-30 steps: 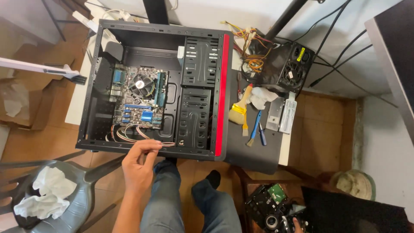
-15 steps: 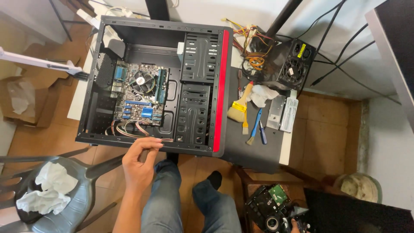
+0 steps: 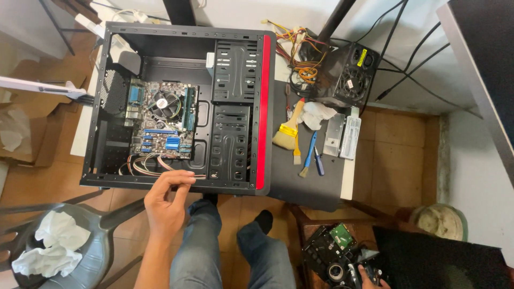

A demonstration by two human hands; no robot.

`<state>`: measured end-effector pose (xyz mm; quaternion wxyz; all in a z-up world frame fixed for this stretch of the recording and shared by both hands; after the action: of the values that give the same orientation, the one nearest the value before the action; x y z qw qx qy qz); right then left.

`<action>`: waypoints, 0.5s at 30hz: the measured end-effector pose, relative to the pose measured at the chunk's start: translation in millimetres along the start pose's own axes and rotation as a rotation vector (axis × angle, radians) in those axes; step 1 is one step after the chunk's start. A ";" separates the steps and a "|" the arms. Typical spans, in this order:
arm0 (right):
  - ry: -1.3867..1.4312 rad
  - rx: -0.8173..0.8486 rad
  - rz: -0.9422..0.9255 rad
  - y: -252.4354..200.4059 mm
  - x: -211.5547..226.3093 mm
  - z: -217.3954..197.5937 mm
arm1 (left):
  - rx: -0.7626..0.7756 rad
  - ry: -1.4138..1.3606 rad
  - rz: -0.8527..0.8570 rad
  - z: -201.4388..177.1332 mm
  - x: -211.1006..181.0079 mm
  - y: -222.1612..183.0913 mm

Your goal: The person works on an open desktop computer case on a workbench, using a screwdriver to fasten components inside the case. They then handle a hard drive, position it in the case, and connect cables to the internal parts.

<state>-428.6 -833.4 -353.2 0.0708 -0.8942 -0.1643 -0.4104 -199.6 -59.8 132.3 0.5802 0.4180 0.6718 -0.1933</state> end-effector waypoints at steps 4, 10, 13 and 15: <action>-0.370 -0.003 -0.033 11.2 -13.5 9.8 | 0.013 -0.005 -0.022 5.7 0.8 3.6; -0.513 0.420 0.179 24.4 -14.8 32.6 | 0.026 -0.013 -0.004 7.4 -1.1 9.2; -0.596 0.579 -0.051 25.1 -8.5 49.0 | 0.014 -0.006 -0.017 4.6 -1.9 11.8; -0.624 0.552 -0.035 4.5 7.3 23.2 | 0.015 -0.009 -0.016 3.7 -2.1 13.3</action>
<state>-406.1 -829.8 -362.8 0.2475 -0.9202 -0.2970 -0.0614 -186.9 -55.6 136.4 0.5784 0.4160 0.6712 -0.2047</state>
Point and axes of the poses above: each hand's wrist, its own y-axis towards the middle knuckle, its own z-axis out of the palm, x = y × z, the point moved 8 cm from there along y, towards the middle knuckle, and after that the axes turned 9 degrees about -x, right-handed, at the moved point
